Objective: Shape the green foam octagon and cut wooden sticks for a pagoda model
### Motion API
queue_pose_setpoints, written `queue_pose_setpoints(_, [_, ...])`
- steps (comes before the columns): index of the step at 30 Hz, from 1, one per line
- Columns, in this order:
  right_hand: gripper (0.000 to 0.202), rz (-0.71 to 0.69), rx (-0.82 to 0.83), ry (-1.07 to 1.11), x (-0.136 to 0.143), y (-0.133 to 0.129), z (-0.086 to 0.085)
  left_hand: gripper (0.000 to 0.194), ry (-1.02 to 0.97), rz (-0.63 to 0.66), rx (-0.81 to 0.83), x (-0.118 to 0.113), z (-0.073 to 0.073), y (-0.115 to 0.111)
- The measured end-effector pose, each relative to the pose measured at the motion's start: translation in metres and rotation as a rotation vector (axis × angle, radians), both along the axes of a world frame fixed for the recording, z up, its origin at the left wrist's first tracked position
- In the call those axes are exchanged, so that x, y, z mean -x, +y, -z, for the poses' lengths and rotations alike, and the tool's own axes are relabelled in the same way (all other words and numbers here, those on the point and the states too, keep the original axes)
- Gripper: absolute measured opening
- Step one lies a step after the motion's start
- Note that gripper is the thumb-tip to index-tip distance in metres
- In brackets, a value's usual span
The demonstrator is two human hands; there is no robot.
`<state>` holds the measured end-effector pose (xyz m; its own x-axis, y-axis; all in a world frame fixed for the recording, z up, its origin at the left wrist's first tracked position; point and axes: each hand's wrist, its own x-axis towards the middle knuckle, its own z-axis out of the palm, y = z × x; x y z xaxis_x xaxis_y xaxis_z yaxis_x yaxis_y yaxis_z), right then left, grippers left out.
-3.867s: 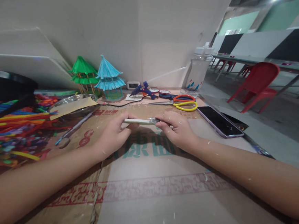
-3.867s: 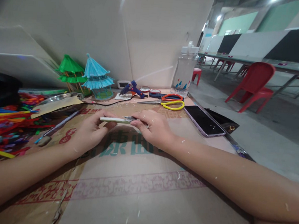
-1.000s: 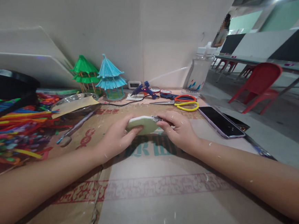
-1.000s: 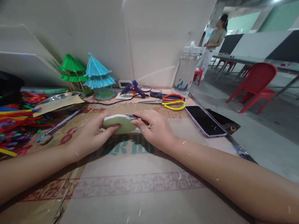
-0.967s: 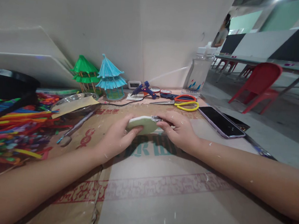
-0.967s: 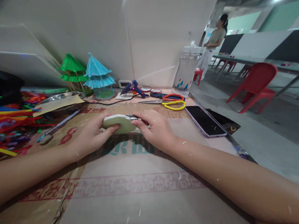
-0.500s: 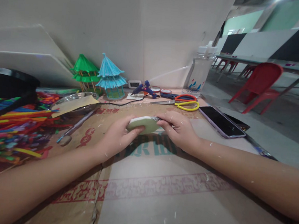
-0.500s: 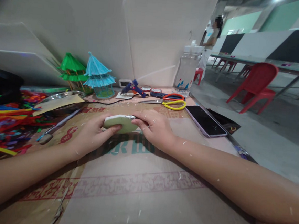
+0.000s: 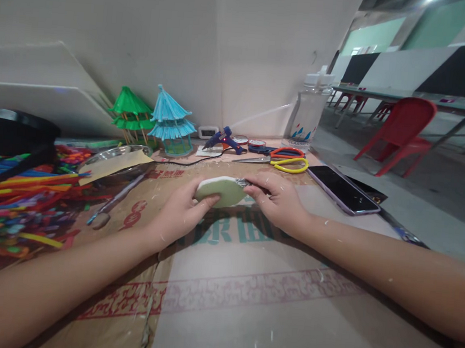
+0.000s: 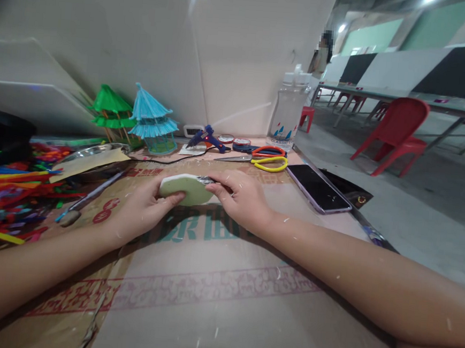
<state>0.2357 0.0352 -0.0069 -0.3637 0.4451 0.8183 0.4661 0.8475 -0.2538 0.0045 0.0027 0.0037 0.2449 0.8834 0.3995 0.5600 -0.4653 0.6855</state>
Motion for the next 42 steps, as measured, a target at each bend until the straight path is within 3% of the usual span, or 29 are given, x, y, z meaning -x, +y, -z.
queue_pose_setpoints(13, [0.023, -0.002, -0.069, -0.043, -0.0014, 0.0015, -0.0014, 0.029, 0.041, -0.027, -0.035, 0.0003, 0.0014, -0.0016])
queue_pose_setpoints(21, [0.025, 0.015, 0.037, -0.023, 0.0003, -0.0003, -0.0008, 0.029, 0.031, -0.017, -0.007, -0.0001, -0.0010, -0.0006])
queue_pose_setpoints(42, [0.026, -0.021, 0.002, -0.037, -0.0001, -0.0020, -0.0016, 0.027, 0.104, -0.012, -0.059, -0.0008, -0.0005, -0.0043])
